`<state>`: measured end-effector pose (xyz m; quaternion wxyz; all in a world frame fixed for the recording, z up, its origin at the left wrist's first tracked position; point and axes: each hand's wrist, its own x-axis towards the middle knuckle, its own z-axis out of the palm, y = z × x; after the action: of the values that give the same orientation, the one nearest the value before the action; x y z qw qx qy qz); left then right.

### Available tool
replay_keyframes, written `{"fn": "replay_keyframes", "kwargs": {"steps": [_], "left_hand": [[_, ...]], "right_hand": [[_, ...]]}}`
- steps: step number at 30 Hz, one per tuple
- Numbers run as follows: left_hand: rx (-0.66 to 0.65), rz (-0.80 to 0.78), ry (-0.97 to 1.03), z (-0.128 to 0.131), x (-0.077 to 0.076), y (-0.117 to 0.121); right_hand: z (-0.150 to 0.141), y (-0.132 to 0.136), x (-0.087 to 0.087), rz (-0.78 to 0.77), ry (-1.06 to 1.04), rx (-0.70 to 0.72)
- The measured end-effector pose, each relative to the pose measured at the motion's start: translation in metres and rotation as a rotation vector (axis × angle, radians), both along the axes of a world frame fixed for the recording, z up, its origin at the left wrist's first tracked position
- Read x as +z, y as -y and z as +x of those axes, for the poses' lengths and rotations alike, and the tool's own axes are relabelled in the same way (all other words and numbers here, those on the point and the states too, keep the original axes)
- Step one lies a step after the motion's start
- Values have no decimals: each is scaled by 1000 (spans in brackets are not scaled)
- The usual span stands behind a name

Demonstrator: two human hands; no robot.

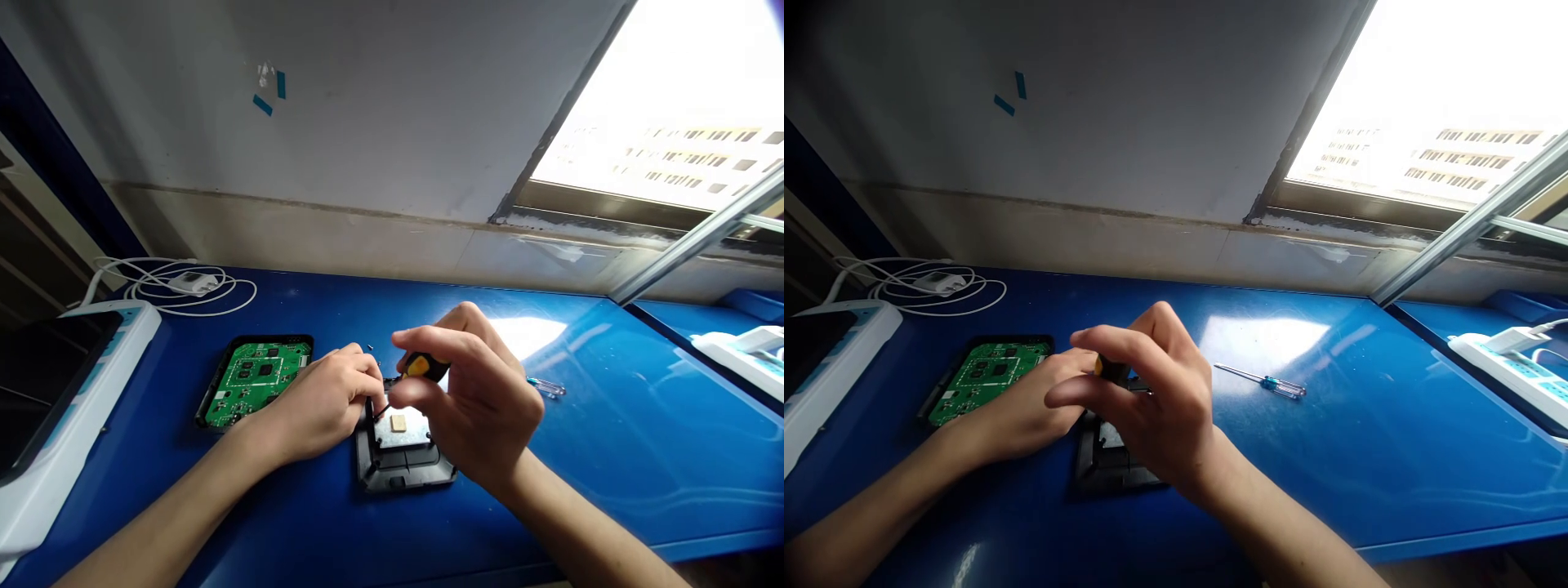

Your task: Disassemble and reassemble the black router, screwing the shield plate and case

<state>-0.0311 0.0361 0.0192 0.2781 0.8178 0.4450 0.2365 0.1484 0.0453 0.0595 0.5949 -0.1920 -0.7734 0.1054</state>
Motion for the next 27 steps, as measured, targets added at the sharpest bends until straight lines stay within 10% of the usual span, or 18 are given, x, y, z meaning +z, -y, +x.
{"fn": "replay_keyframes", "kwargs": {"steps": [27], "left_hand": [[-1,4,-22,0,3,0]], "right_hand": [[-3,9,6,-153,18,73]]}}
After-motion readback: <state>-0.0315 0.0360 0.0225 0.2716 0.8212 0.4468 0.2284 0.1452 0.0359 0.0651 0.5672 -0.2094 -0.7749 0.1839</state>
